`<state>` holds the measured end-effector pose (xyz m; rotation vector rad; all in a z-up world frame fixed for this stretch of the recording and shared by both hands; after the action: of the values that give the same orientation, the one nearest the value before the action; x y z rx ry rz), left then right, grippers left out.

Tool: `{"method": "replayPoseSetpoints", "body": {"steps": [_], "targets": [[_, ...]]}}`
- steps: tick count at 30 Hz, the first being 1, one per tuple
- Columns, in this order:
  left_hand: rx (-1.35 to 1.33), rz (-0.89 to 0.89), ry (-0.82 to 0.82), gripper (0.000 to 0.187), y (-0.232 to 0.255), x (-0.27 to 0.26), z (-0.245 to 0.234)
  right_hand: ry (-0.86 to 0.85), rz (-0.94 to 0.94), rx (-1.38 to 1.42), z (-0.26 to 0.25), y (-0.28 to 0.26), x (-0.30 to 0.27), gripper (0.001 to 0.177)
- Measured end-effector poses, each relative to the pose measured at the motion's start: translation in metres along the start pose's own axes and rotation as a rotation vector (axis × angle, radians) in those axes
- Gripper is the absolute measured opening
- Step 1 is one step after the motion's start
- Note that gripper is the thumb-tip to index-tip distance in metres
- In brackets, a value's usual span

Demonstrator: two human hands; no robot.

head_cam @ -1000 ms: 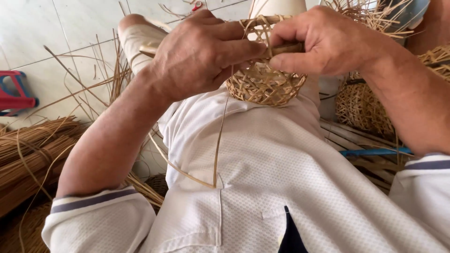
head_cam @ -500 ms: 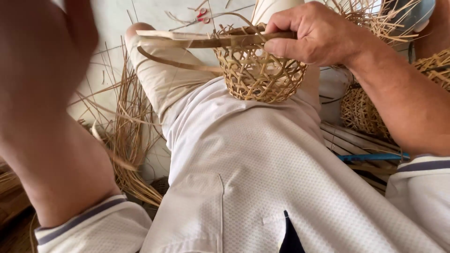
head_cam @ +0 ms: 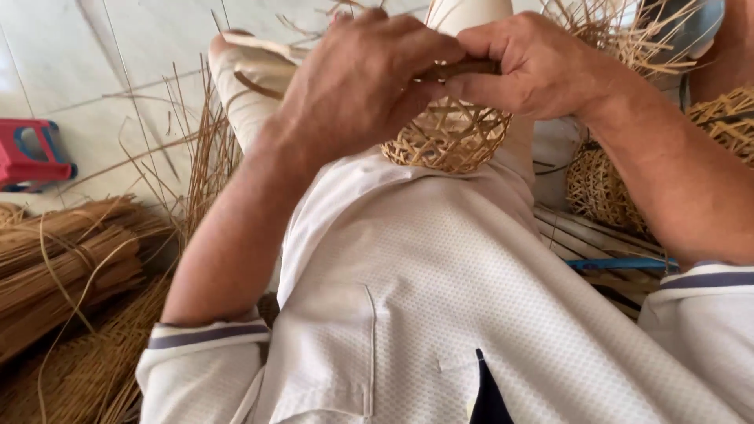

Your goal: Weaving a thin wooden strip around the rim of a small basket to finish and secure the edge.

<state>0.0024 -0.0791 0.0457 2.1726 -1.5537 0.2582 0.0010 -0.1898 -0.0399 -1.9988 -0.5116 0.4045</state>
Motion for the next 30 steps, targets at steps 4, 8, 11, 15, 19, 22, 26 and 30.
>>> {"method": "replayPoseSetpoints", "body": {"steps": [4,8,11,15,19,22,26,30], "targets": [[-0.173,0.088,0.027,0.021,-0.003,0.002,-0.003,0.018,0.1,-0.042,-0.005,-0.001,-0.006,0.014],[-0.102,0.142,0.046,0.027,0.0,-0.001,-0.002,-0.112,0.084,0.274,-0.005,0.019,-0.009,0.025],[-0.055,0.146,0.029,0.027,0.0,-0.002,0.005,-0.072,0.257,0.334,-0.017,0.034,-0.016,0.039],[-0.094,0.16,0.033,0.028,0.005,-0.003,0.0,-0.089,0.281,0.335,-0.009,0.038,-0.014,0.033],[-0.007,0.18,0.044,0.02,0.014,-0.005,-0.003,-0.066,0.238,0.309,-0.009,0.029,-0.012,0.027],[-0.02,0.181,0.03,0.019,0.017,-0.005,-0.005,-0.069,0.221,0.277,-0.007,0.023,-0.013,0.024],[-0.036,0.199,0.02,0.019,0.018,-0.005,-0.003,-0.055,0.202,0.307,-0.001,0.016,-0.01,0.021],[-0.026,0.228,0.016,0.015,0.021,-0.007,0.003,-0.052,0.167,0.26,0.003,0.012,-0.013,0.023]]}}
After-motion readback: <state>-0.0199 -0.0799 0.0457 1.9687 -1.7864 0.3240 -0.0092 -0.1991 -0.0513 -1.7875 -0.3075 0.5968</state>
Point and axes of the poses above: each hand's wrist, its own x-axis towards the middle knuckle, its own z-axis out of the palm, y = z × x, the point moved 10 cm from there along x, towards the middle knuckle
